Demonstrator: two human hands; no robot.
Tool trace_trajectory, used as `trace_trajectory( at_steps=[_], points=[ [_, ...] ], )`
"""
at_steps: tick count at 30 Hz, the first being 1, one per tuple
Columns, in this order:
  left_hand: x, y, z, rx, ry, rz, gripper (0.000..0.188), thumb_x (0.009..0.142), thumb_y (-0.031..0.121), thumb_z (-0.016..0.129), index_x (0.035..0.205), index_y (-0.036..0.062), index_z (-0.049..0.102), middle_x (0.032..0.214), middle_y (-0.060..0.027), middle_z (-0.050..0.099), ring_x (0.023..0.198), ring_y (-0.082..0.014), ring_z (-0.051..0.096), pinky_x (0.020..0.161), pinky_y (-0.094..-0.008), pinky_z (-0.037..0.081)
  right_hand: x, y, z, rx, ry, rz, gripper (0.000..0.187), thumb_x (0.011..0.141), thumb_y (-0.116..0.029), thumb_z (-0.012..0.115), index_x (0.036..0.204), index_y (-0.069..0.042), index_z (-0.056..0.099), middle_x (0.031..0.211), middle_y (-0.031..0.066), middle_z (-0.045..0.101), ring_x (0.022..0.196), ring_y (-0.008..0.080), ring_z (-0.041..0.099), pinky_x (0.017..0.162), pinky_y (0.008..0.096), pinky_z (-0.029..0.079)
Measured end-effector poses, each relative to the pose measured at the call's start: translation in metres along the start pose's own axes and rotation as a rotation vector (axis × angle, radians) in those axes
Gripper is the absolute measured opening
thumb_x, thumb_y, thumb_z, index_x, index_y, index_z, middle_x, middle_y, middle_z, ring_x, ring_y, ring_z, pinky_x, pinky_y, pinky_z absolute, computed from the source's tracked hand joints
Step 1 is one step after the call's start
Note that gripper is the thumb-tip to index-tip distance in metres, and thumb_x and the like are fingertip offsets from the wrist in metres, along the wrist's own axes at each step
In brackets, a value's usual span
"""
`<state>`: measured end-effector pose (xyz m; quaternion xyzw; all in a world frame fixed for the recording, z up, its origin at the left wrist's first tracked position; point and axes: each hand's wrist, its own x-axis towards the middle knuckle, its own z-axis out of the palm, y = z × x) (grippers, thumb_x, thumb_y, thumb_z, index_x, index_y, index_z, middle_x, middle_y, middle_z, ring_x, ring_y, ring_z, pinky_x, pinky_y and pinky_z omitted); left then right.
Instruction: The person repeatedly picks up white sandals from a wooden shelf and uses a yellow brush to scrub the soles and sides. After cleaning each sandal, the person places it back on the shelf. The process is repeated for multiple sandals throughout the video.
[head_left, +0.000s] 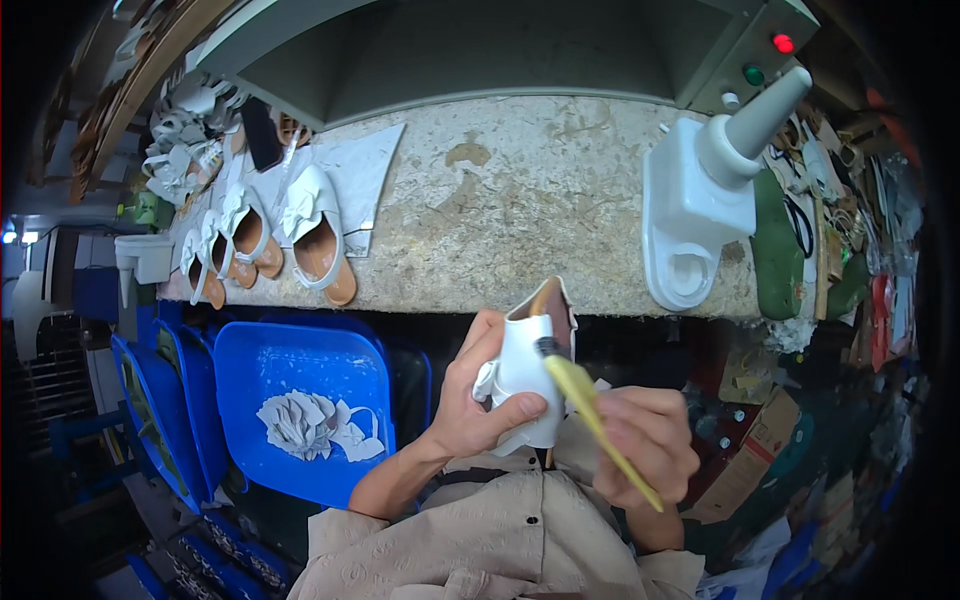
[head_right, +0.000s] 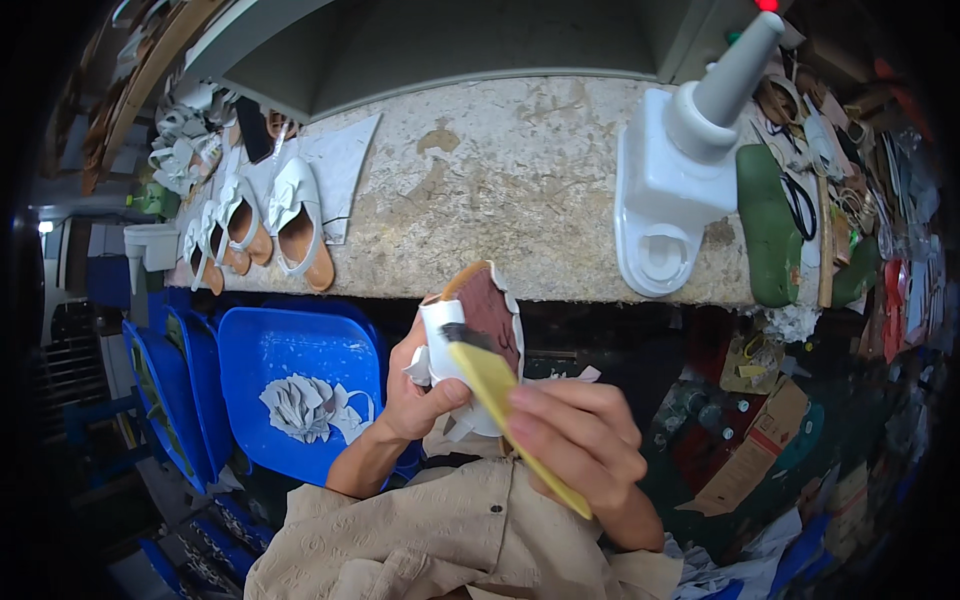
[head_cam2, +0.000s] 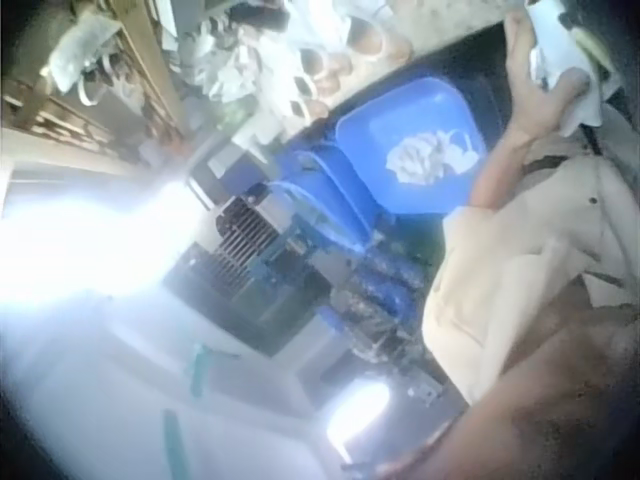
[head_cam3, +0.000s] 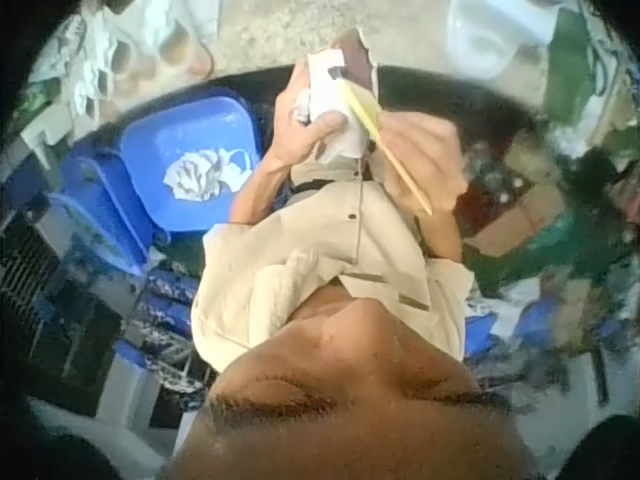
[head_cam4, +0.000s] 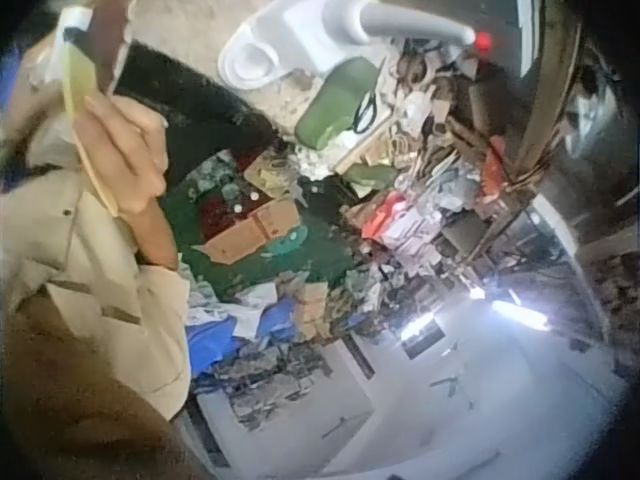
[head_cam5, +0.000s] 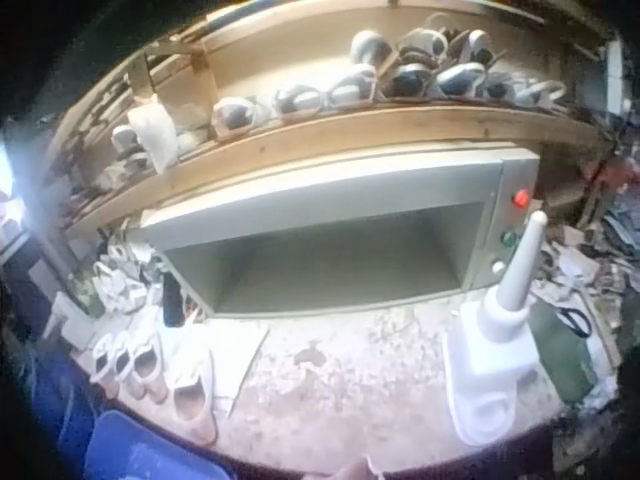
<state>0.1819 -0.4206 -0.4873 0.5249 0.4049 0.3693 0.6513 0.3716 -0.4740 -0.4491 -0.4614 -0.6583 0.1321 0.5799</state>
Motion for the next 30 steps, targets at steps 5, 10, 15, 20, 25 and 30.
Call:
trace_trajectory(
  at_steps=[5,10,15,20,25,30],
  points=[
    [-0.001,-0.026,-0.006,-0.368,0.096,-0.111,0.089,0.086,0.060,0.061,0.148,0.0047,0.029,0.143,-0.0144,0.046,0.130,-0.0261,0.048,0.108,-0.0414,0.040,0.006,0.035,-0.048,0.170,0.182,0.277,0.014,0.081,0.004,0.070,0.095,0.003,0.069,0.093,0.0151,0.070,0.087,0.0244,0.067,0.071,0.0300,0.054],
    [0.013,-0.028,-0.008,-0.835,0.146,-0.406,0.075,0.097,0.056,0.044,0.149,0.0040,0.028,0.145,-0.0164,0.044,0.130,-0.0304,0.048,0.110,-0.0459,0.038,0.035,0.092,-0.121,-0.172,-0.041,0.533,0.013,0.083,0.002,0.070,0.096,0.003,0.070,0.088,0.0125,0.070,0.081,0.0179,0.066,0.075,0.0288,0.051],
    [0.003,-0.039,-0.002,-0.878,0.143,-0.409,0.083,0.091,0.056,0.053,0.148,0.0018,0.028,0.139,-0.0257,0.047,0.120,-0.0420,0.055,0.098,-0.0533,0.049,0.054,0.121,-0.120,-0.202,-0.410,0.448,0.019,0.079,0.002,0.073,0.098,0.002,0.071,0.088,0.0135,0.070,0.077,0.0204,0.066,0.072,0.0300,0.051],
    [-0.009,-0.055,-0.016,-0.848,0.197,-0.438,0.087,0.090,0.059,0.053,0.149,0.0005,0.026,0.136,-0.0274,0.049,0.122,-0.0423,0.053,0.099,-0.0542,0.048,0.057,0.134,-0.118,-0.156,-0.511,0.410,0.018,0.080,0.001,0.072,0.099,0.002,0.071,0.088,0.0138,0.071,0.078,0.0206,0.067,0.073,0.0310,0.051],
    [-0.007,-0.056,-0.013,-0.695,0.146,-0.422,0.090,0.090,0.065,0.048,0.149,0.0007,0.024,0.135,-0.0276,0.048,0.121,-0.0414,0.054,0.101,-0.0545,0.046,0.056,0.141,-0.118,-0.043,-0.480,0.587,0.018,0.085,-0.005,0.071,0.100,0.004,0.070,0.093,0.0106,0.071,0.083,0.0171,0.067,0.075,0.0296,0.053],
    [-0.001,-0.048,-0.007,-0.636,0.014,-0.359,0.090,0.090,0.065,0.048,0.150,0.0024,0.022,0.142,-0.0233,0.044,0.128,-0.0386,0.049,0.106,-0.0530,0.043,0.057,0.147,-0.123,0.217,-0.305,1.039,0.023,0.090,-0.009,0.068,0.108,0.005,0.067,0.097,0.0110,0.070,0.085,0.0129,0.066,0.074,0.0259,0.053]
  ],
)
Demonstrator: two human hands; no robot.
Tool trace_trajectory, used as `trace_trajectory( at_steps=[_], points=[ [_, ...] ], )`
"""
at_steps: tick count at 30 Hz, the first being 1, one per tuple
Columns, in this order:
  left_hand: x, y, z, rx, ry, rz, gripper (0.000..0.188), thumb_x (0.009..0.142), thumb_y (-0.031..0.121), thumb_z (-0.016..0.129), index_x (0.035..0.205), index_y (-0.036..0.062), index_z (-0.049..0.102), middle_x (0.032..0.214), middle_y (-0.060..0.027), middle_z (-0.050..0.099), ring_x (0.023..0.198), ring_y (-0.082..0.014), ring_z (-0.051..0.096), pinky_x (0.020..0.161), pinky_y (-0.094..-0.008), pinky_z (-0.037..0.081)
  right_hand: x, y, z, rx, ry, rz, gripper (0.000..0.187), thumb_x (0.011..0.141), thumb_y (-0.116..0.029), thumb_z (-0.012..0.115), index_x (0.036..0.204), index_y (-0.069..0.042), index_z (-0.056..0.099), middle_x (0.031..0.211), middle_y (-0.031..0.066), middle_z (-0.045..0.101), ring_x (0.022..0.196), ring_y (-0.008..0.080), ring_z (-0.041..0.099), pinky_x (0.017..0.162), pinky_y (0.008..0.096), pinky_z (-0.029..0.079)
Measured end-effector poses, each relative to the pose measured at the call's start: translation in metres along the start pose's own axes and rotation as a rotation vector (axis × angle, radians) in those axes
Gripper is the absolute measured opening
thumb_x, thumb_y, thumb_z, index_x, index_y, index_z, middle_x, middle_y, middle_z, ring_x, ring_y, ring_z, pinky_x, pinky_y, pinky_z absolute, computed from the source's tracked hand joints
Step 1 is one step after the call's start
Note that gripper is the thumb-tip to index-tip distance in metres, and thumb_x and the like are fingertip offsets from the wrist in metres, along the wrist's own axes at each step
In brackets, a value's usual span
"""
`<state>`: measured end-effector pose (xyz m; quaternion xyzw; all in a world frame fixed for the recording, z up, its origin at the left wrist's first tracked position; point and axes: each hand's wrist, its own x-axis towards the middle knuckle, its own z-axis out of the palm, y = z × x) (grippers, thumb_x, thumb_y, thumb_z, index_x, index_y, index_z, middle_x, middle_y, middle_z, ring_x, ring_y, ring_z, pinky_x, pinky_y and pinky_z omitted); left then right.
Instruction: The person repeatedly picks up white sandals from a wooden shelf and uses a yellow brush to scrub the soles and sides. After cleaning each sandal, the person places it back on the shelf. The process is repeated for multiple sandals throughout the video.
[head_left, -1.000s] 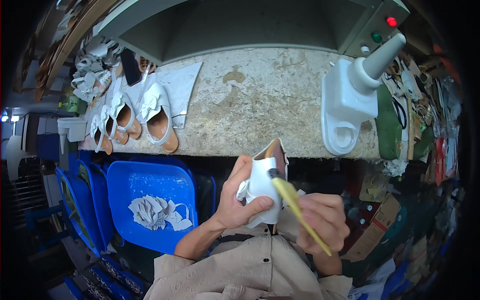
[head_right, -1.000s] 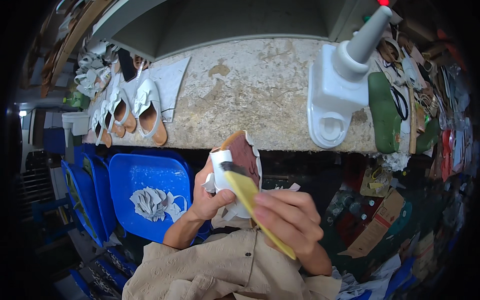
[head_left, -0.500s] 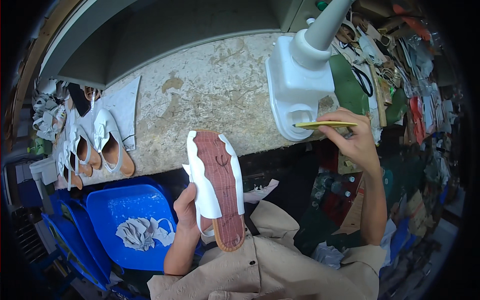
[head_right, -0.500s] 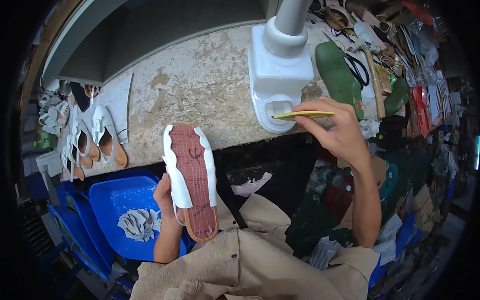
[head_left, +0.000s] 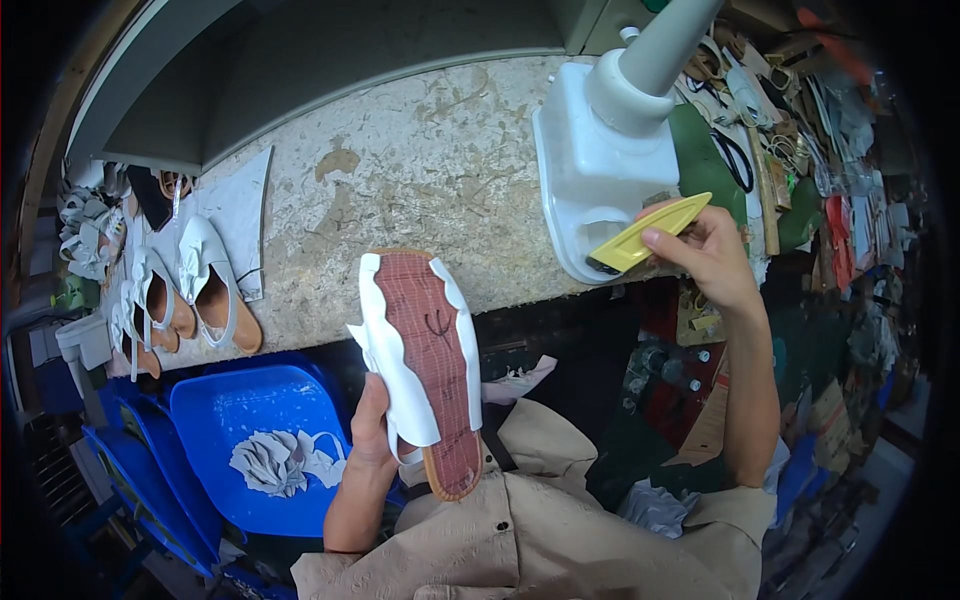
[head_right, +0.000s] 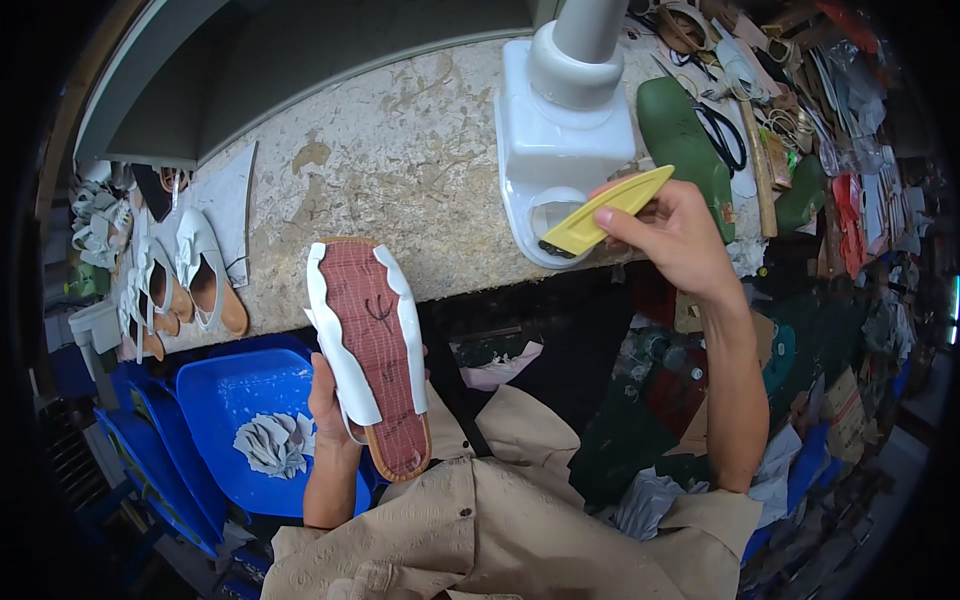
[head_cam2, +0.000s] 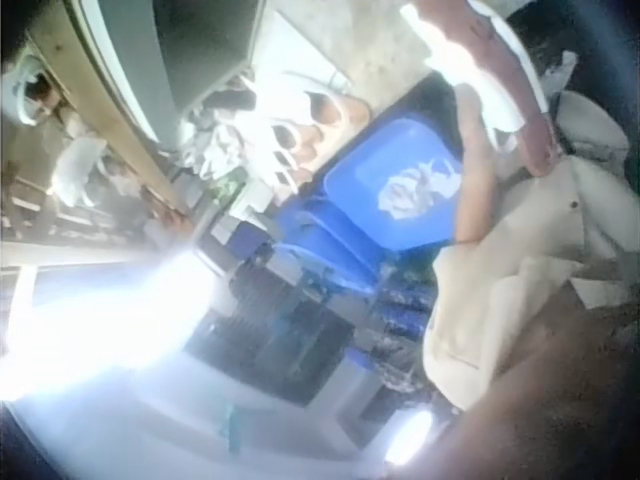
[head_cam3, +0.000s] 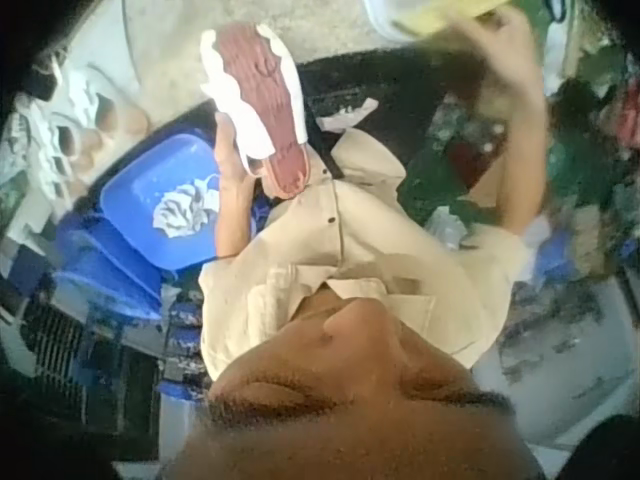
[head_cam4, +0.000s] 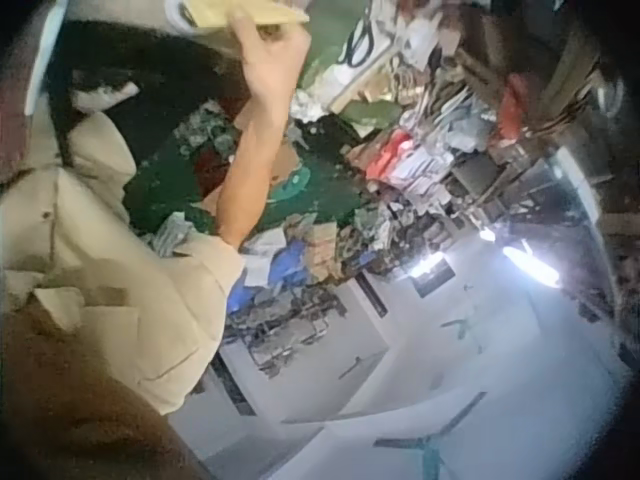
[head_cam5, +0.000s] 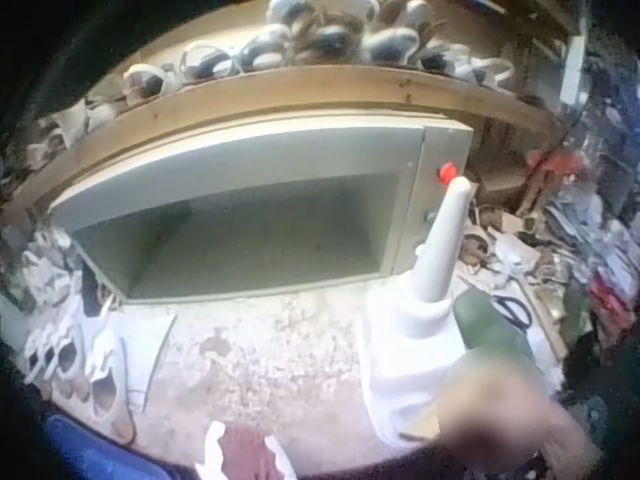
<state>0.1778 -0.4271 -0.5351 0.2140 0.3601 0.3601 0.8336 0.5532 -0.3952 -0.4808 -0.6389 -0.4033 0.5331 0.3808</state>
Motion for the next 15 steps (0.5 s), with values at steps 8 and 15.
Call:
trace_trajectory(
  at_steps=[8,15],
  points=[
    [-0.003,0.003,0.018,0.119,0.017,-0.039,0.081,0.085,0.041,0.071,0.146,0.0064,0.029,0.125,-0.0035,0.051,0.114,-0.0136,0.052,0.098,-0.0313,0.044,-0.037,-0.006,0.108,0.445,0.026,-0.247,0.026,0.090,-0.002,0.065,0.114,0.006,0.058,0.102,0.0101,0.066,0.086,0.0109,0.062,0.076,0.0233,0.050],
    [-0.004,0.010,0.024,0.255,-0.089,0.057,0.084,0.088,0.034,0.066,0.150,0.0016,0.020,0.131,-0.0089,0.046,0.121,-0.0181,0.046,0.104,-0.0363,0.037,-0.039,-0.013,0.138,0.209,0.113,-0.646,0.021,0.085,0.007,0.067,0.106,0.007,0.063,0.094,0.0139,0.068,0.083,0.0151,0.064,0.071,0.0246,0.050]
  ],
)
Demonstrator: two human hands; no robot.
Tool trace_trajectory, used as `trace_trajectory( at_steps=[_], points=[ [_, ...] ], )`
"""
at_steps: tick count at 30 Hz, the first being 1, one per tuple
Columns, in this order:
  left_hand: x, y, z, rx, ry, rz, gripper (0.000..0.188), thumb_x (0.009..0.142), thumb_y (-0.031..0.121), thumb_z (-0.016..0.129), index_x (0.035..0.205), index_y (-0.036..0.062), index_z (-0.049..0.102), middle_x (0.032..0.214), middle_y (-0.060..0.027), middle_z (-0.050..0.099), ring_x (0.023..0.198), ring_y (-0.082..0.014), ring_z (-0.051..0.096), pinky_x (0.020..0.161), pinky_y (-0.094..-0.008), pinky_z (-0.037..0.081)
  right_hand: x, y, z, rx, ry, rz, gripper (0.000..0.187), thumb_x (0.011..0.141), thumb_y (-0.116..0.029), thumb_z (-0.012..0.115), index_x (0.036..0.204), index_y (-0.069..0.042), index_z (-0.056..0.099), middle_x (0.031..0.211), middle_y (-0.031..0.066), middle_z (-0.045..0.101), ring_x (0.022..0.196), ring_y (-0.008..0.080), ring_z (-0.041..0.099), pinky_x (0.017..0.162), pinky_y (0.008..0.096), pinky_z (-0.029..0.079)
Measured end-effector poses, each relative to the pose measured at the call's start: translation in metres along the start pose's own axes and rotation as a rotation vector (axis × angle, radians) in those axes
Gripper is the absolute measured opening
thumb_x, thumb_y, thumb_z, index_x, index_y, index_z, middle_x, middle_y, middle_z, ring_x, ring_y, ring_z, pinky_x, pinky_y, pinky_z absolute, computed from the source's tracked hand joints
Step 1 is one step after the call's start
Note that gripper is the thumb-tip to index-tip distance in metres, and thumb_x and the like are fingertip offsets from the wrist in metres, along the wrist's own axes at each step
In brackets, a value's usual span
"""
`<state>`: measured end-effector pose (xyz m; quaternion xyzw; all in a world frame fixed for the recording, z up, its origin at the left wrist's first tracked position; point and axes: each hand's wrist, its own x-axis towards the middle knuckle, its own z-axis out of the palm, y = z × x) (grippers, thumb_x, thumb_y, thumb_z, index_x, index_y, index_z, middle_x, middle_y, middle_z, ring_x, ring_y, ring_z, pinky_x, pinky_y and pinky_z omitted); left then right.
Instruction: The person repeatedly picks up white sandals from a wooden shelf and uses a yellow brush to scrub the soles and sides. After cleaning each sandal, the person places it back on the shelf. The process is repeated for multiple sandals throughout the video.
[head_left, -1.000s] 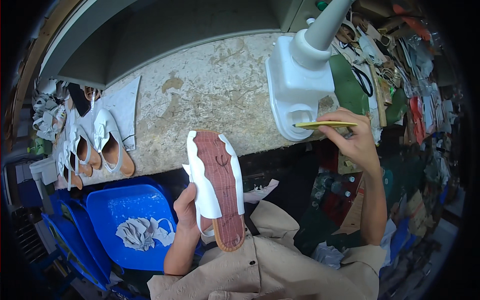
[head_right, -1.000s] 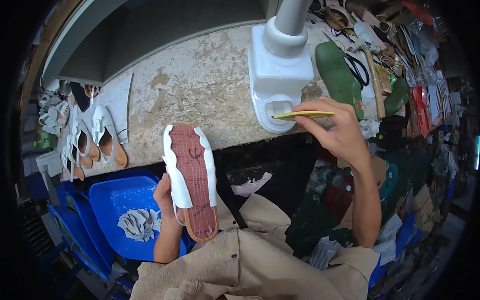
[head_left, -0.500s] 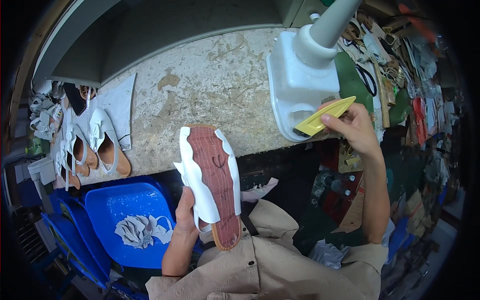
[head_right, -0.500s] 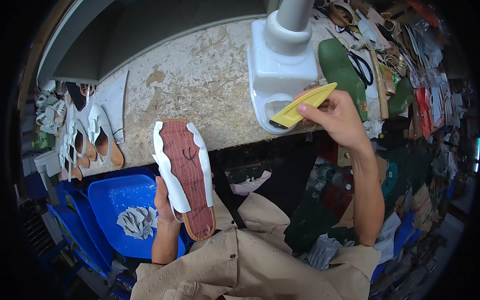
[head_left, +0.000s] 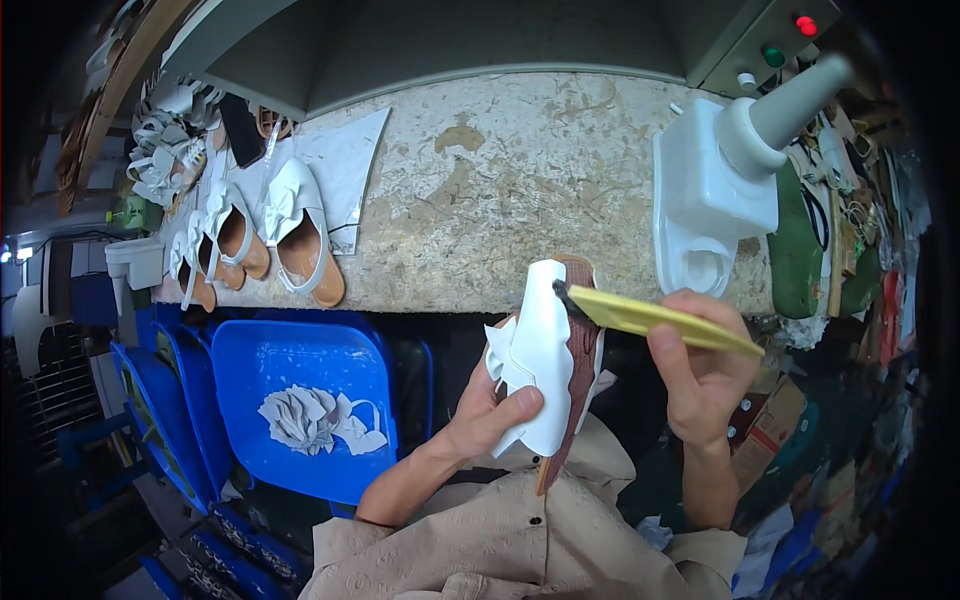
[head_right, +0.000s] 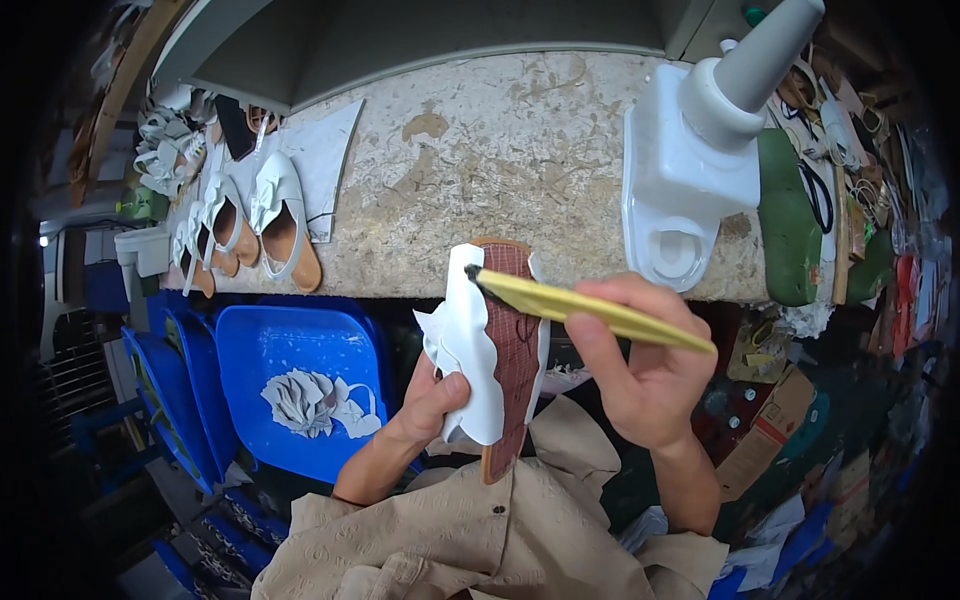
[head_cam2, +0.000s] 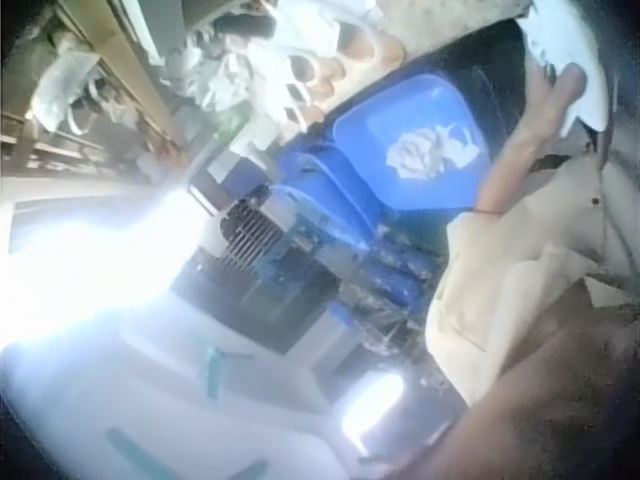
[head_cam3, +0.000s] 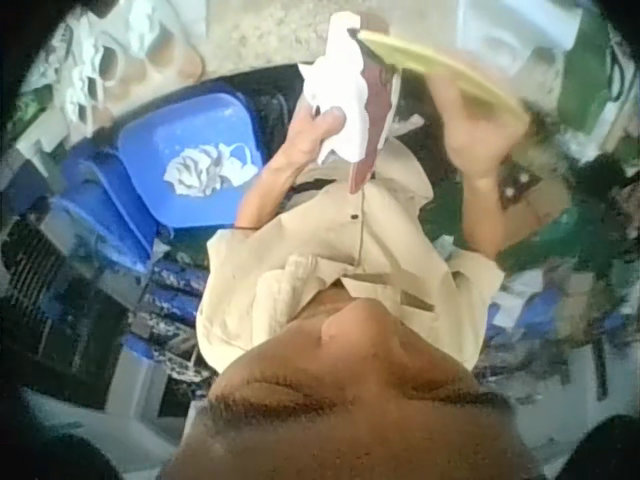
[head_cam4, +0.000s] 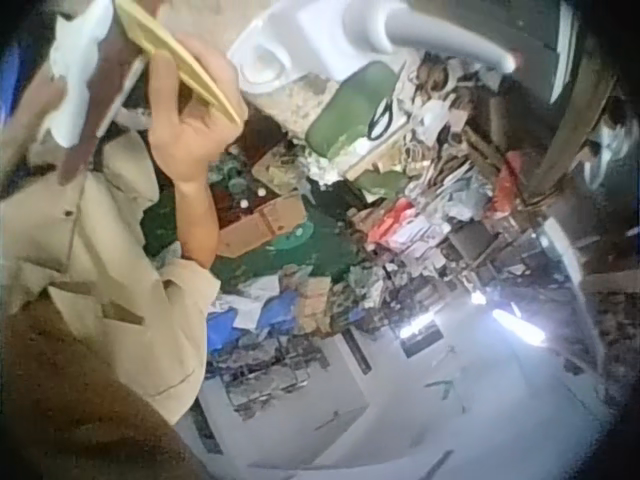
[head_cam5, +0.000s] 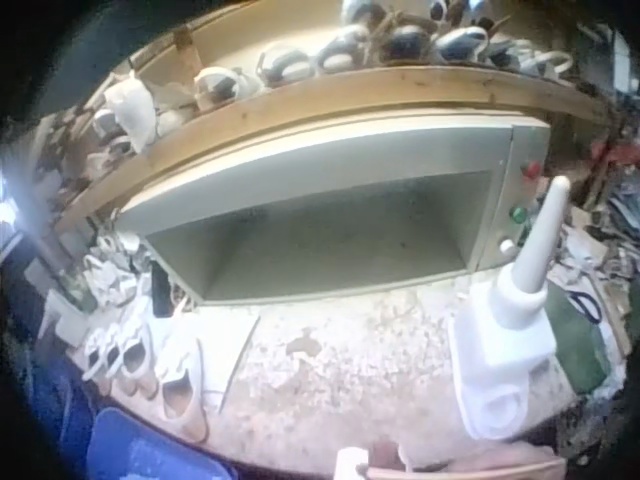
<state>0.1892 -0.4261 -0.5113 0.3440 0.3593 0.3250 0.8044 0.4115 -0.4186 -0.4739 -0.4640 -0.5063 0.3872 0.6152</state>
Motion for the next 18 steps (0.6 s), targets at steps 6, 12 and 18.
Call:
trace_trajectory(
  at_steps=[6,12,18],
  points=[
    [0.000,0.004,0.000,0.041,0.028,0.008,0.086,0.087,0.034,0.067,0.150,0.0013,0.019,0.133,-0.0107,0.044,0.123,-0.0191,0.044,0.106,-0.0374,0.034,-0.003,-0.004,-0.003,-0.113,-0.081,-0.150,0.016,0.079,0.008,0.072,0.094,0.005,0.066,0.084,0.0172,0.071,0.074,0.0229,0.066,0.064,0.0297,0.051],
    [-0.001,0.005,0.000,0.013,0.044,-0.016,0.088,0.087,0.035,0.067,0.151,0.0014,0.017,0.136,-0.0119,0.042,0.127,-0.0208,0.042,0.108,-0.0383,0.032,-0.021,-0.004,-0.012,-0.128,-0.139,-0.221,0.018,0.077,0.006,0.074,0.093,0.003,0.066,0.084,0.0171,0.071,0.070,0.0239,0.066,0.061,0.0313,0.051],
    [0.001,0.004,0.002,0.012,0.008,-0.002,0.087,0.088,0.035,0.067,0.151,0.0015,0.017,0.139,-0.0121,0.041,0.129,-0.0218,0.040,0.109,-0.0383,0.031,-0.013,-0.007,0.004,-0.234,0.026,-0.304,0.018,0.078,0.005,0.072,0.095,0.003,0.065,0.082,0.0149,0.070,0.068,0.0251,0.067,0.061,0.0321,0.051]
  ],
)
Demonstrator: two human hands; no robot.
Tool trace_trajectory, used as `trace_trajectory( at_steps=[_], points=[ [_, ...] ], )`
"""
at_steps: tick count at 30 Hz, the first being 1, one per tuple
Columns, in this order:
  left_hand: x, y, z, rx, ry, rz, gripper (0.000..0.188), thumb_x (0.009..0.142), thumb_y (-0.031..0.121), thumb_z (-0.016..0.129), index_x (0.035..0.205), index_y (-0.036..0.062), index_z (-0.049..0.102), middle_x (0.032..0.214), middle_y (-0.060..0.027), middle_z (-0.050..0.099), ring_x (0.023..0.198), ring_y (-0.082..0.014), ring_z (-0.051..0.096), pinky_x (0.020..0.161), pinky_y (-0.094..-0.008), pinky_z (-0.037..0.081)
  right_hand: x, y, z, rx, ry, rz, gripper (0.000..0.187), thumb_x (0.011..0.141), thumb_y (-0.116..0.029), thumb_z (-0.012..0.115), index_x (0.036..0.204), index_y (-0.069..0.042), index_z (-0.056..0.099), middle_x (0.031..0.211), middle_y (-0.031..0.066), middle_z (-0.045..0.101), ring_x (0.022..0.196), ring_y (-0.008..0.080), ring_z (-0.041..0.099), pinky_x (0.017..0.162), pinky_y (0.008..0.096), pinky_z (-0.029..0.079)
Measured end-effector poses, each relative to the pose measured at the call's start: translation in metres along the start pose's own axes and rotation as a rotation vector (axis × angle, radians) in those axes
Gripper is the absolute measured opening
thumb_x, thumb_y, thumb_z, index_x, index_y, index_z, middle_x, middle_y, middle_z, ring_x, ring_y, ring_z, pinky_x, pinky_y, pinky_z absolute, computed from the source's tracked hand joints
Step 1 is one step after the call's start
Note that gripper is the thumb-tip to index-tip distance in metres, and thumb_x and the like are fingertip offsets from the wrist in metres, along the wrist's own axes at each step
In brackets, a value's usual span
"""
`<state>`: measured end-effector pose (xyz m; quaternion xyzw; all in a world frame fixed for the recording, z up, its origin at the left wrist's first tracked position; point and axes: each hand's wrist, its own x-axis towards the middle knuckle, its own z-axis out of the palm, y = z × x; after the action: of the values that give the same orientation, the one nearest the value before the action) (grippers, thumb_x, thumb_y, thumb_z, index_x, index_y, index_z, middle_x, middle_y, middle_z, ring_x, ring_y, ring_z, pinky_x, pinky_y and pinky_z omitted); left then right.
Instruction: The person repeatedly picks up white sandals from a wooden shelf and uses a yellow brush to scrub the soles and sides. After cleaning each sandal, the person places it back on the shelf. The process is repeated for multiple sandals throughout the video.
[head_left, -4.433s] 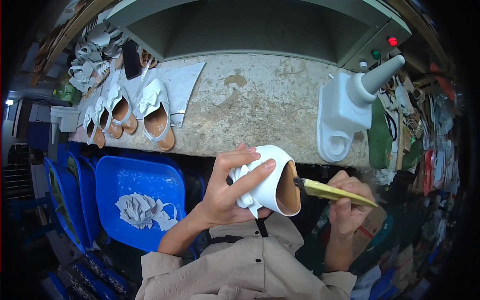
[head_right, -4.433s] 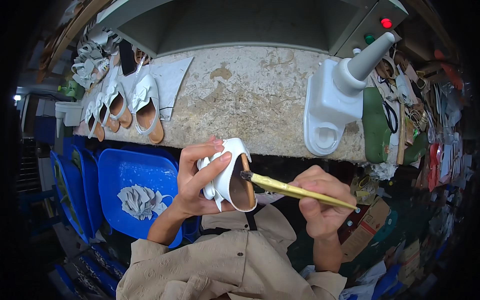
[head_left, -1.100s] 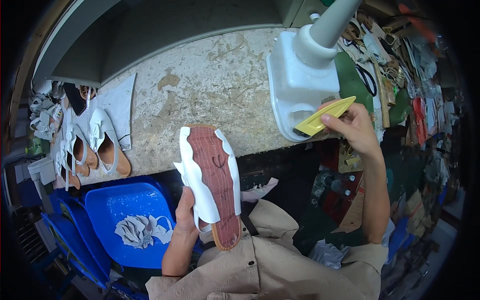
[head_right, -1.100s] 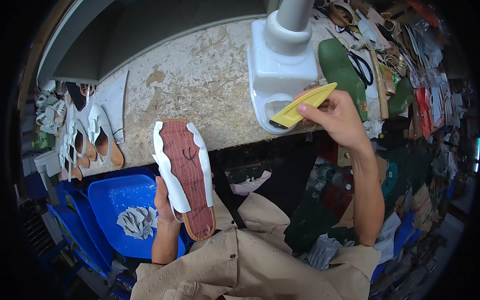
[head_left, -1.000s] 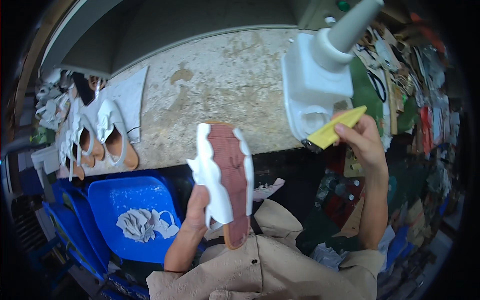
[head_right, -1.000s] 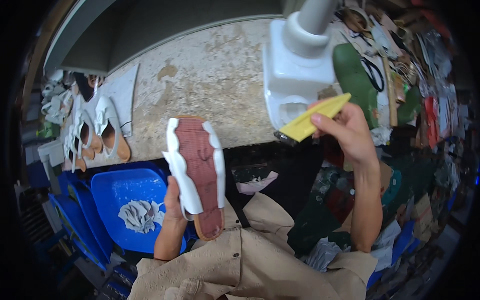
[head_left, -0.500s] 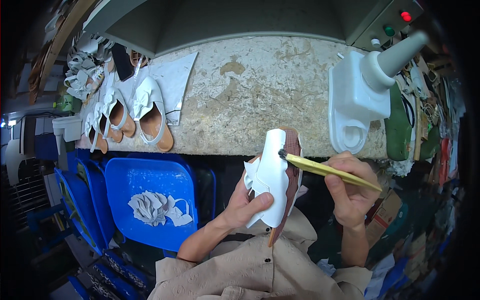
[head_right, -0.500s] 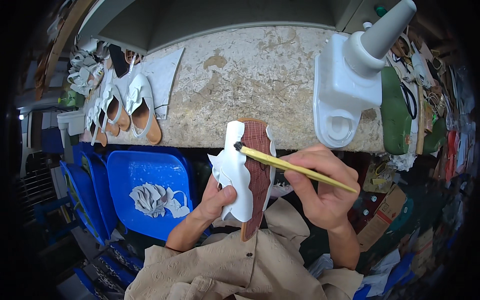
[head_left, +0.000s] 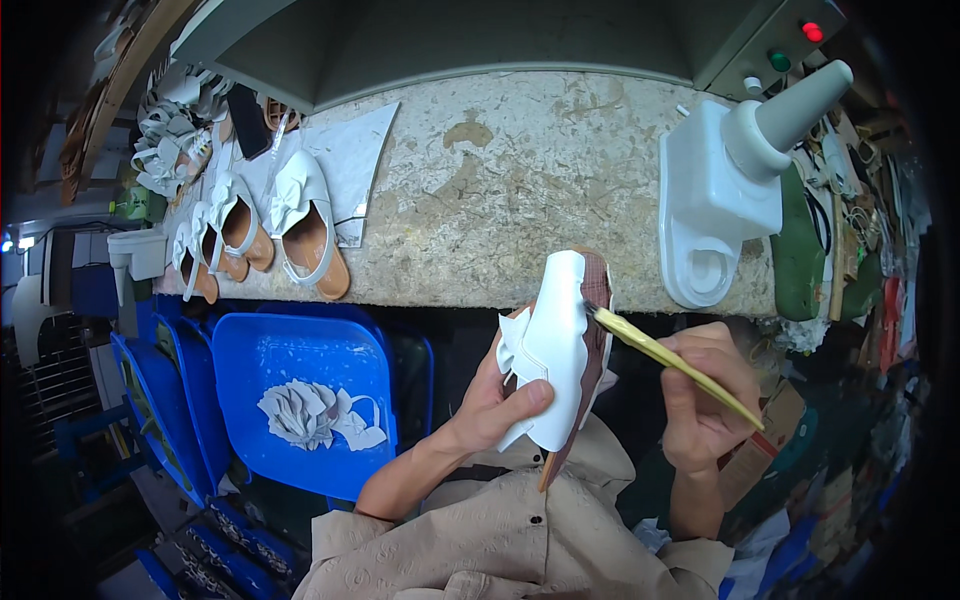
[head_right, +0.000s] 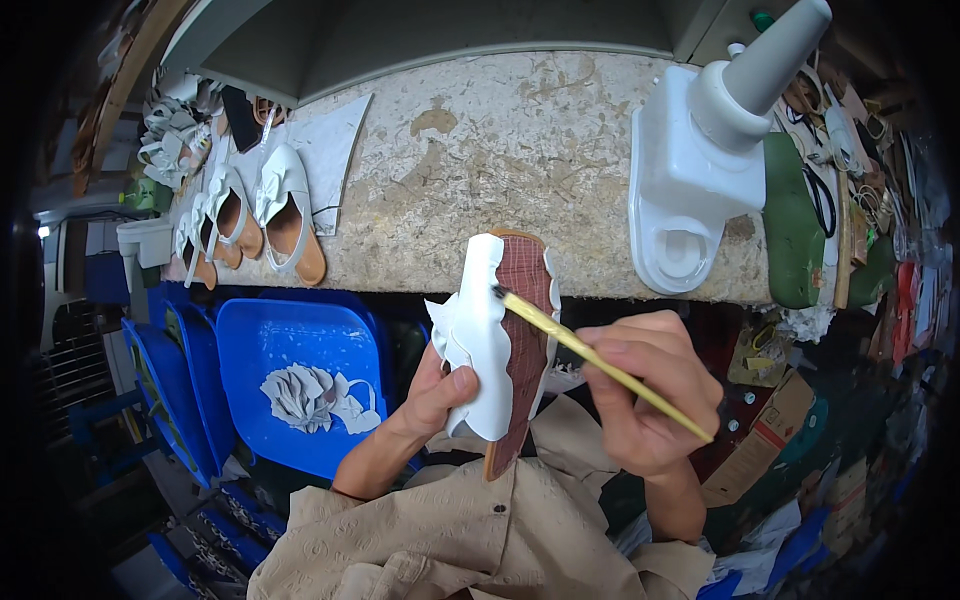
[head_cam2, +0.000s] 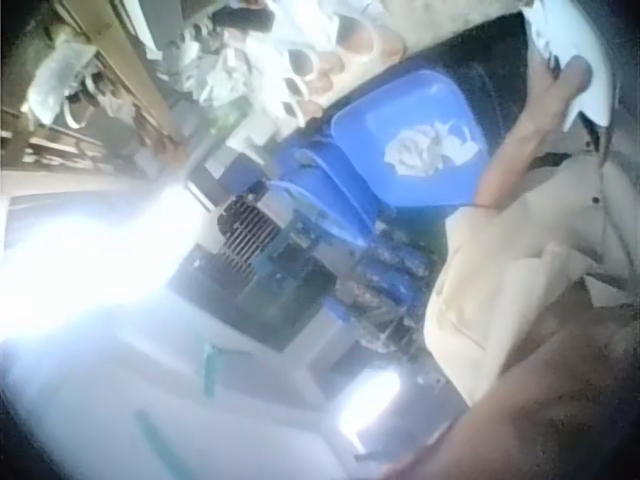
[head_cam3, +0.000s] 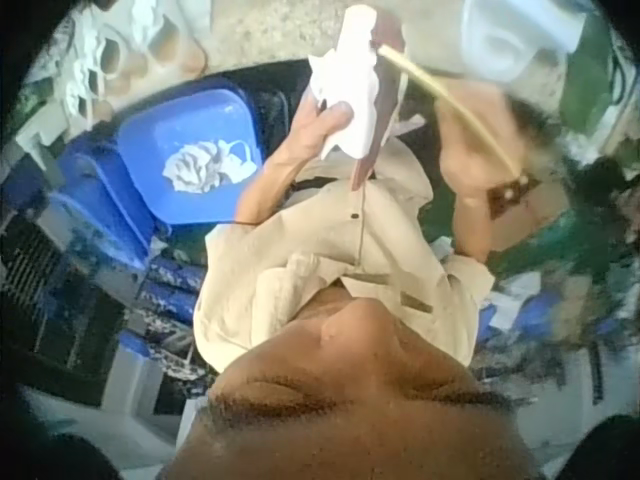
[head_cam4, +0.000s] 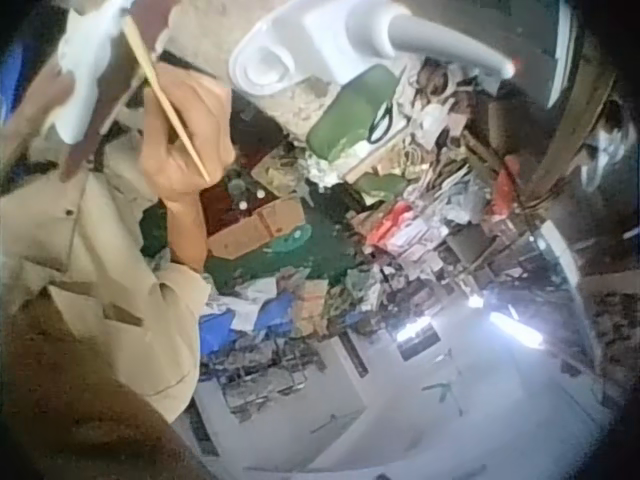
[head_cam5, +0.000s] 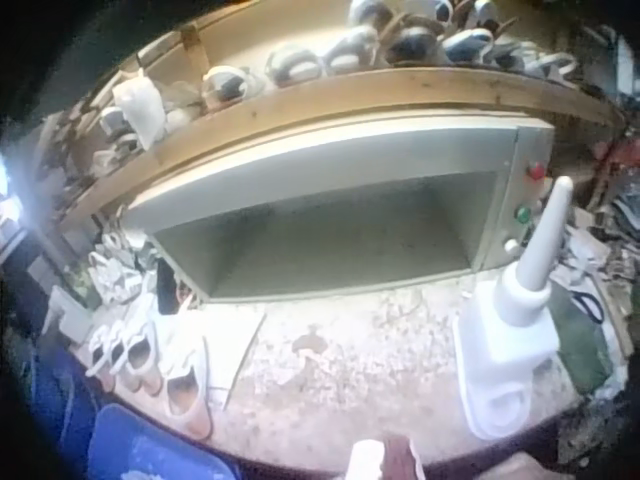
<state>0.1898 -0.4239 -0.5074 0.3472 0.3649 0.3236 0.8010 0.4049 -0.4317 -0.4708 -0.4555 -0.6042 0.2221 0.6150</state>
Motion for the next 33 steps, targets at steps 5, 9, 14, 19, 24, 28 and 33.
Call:
trace_trajectory(
  at_steps=[5,9,14,19,24,28,33],
  points=[
    [-0.002,-0.004,-0.007,-0.058,-0.029,-0.018,0.086,0.088,0.037,0.065,0.151,0.0018,0.018,0.137,-0.0108,0.043,0.128,-0.0206,0.042,0.108,-0.0371,0.033,-0.008,-0.009,0.000,0.218,-0.016,0.044,0.018,0.079,0.006,0.070,0.096,0.004,0.064,0.078,0.0146,0.068,0.066,0.0227,0.065,0.060,0.0299,0.051],
    [0.000,0.003,0.006,-0.065,0.096,0.008,0.084,0.079,0.053,0.073,0.138,0.0053,0.036,0.111,-0.0042,0.055,0.100,-0.0126,0.058,0.083,-0.0280,0.050,-0.023,-0.011,0.005,0.250,0.185,0.532,0.029,0.085,0.005,0.067,0.113,0.008,0.059,0.104,0.0129,0.065,0.086,0.0097,0.061,0.070,0.0223,0.049],
    [-0.001,-0.003,-0.004,-0.022,0.078,0.018,0.077,0.086,0.044,0.066,0.142,0.0041,0.031,0.119,-0.0064,0.052,0.107,-0.0145,0.054,0.091,-0.0309,0.045,-0.035,-0.022,0.019,0.207,0.210,0.562,0.027,0.084,0.003,0.069,0.109,0.009,0.061,0.098,0.0118,0.067,0.083,0.0088,0.062,0.070,0.0209,0.049],
    [-0.002,-0.009,-0.012,-0.032,0.068,0.045,0.075,0.090,0.039,0.063,0.145,0.0031,0.028,0.124,-0.0079,0.050,0.112,-0.0160,0.052,0.096,-0.0330,0.043,-0.042,-0.025,0.000,0.188,0.045,0.616,0.023,0.084,0.002,0.068,0.105,0.008,0.062,0.093,0.0105,0.068,0.079,0.0094,0.062,0.069,0.0199,0.048],
    [-0.003,-0.006,-0.010,-0.076,-0.001,0.008,0.077,0.088,0.039,0.064,0.146,0.0028,0.027,0.122,-0.0080,0.051,0.111,-0.0159,0.052,0.096,-0.0330,0.043,-0.006,-0.006,0.005,0.418,0.083,0.749,0.025,0.090,-0.002,0.065,0.112,0.010,0.060,0.094,0.0131,0.068,0.081,0.0140,0.066,0.073,0.0249,0.054],
    [-0.003,-0.007,-0.018,-0.019,-0.055,0.022,0.082,0.086,0.039,0.067,0.146,0.0014,0.026,0.124,-0.0091,0.051,0.114,-0.0172,0.051,0.098,-0.0339,0.042,0.012,0.000,0.017,0.449,0.101,0.727,0.026,0.091,-0.001,0.063,0.114,0.010,0.059,0.095,0.0136,0.068,0.081,0.0143,0.065,0.073,0.0254,0.053],
    [0.002,-0.004,-0.014,0.063,-0.029,0.079,0.086,0.085,0.037,0.068,0.147,-0.0009,0.023,0.131,-0.0120,0.048,0.121,-0.0200,0.047,0.105,-0.0364,0.036,-0.007,0.001,0.022,0.424,0.299,0.636,0.026,0.091,-0.002,0.063,0.114,0.009,0.059,0.098,0.0114,0.066,0.084,0.0119,0.063,0.076,0.0235,0.050]
  ],
)
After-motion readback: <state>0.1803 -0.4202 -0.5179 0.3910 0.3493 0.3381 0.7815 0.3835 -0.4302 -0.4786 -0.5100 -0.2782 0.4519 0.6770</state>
